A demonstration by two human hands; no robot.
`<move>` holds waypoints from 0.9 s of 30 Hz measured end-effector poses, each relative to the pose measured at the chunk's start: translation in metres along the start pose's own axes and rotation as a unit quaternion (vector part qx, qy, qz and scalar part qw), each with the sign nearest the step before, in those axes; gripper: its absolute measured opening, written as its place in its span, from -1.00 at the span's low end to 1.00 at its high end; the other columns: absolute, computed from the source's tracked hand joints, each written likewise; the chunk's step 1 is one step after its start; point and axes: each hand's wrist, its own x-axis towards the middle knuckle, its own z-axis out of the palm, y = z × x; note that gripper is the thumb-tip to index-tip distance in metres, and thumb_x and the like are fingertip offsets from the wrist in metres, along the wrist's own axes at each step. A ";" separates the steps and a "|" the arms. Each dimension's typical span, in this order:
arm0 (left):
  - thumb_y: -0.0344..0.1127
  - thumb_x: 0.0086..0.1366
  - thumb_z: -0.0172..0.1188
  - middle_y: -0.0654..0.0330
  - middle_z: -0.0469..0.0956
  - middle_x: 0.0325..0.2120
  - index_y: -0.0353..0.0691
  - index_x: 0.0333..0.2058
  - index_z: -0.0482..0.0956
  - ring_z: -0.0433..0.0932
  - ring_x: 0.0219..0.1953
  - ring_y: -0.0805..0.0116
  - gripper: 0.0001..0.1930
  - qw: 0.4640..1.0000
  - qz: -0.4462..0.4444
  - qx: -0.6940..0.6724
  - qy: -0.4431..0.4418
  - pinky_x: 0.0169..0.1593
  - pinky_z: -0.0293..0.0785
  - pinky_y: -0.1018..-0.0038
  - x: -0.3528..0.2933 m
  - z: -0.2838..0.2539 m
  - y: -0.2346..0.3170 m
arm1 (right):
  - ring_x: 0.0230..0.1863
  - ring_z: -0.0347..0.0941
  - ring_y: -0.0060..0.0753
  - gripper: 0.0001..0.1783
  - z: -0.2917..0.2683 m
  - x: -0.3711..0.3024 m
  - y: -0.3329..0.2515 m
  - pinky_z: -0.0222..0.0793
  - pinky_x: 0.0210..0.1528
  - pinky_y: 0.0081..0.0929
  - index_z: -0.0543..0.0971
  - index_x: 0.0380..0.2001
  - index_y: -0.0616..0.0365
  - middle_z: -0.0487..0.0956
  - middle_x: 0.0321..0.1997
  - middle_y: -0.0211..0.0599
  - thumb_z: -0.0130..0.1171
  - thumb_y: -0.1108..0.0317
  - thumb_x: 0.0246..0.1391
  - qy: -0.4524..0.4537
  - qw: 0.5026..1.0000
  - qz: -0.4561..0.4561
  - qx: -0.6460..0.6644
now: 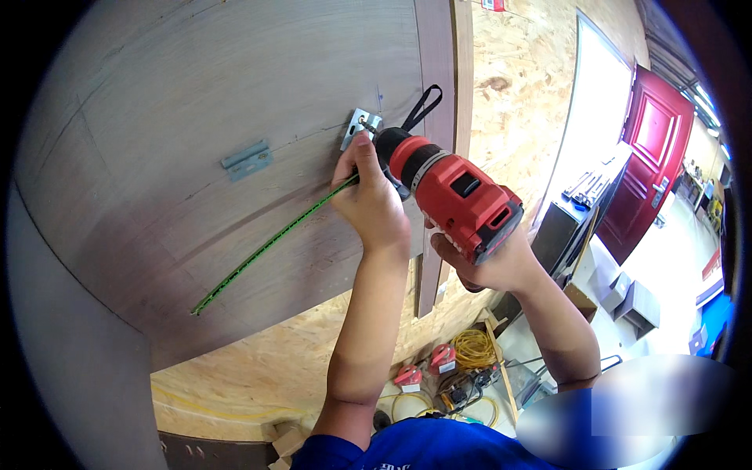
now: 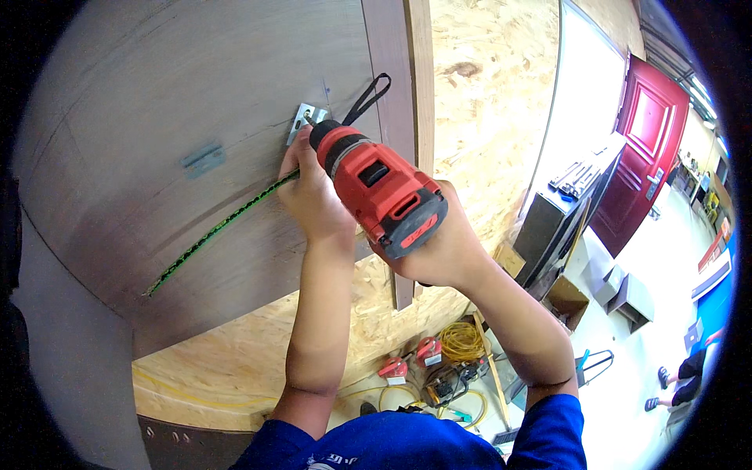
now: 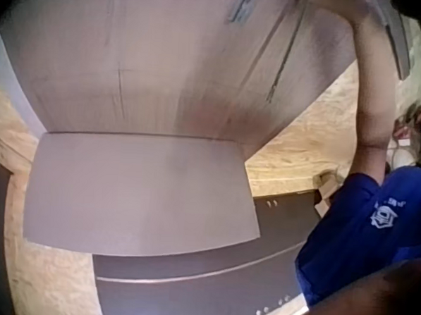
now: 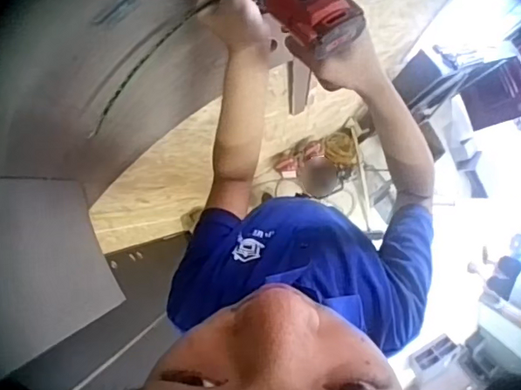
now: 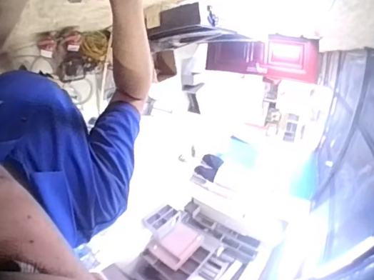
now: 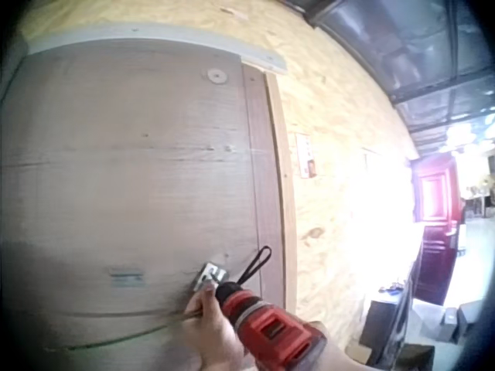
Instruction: The person uses a cordless drill to attach metal brackets to a wooden cabinet door. They measure the placement of the brackets with a tape measure and mark the spots with a pen before drilling. Finally, they lift a separate cabinet box and fit it onto the door assembly.
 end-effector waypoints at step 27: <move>-0.27 0.38 0.22 0.27 0.60 -0.32 -0.43 -0.20 0.64 0.47 -0.27 0.58 -0.73 0.997 0.062 0.037 -0.023 -0.13 0.39 0.61 -0.001 -0.008 -0.004 | -0.33 0.51 -0.13 -0.70 -0.008 0.004 -0.013 0.45 -0.16 -0.37 0.55 -0.31 0.19 0.59 -0.36 -0.21 0.30 0.49 -0.22 -0.035 0.994 0.097 0.044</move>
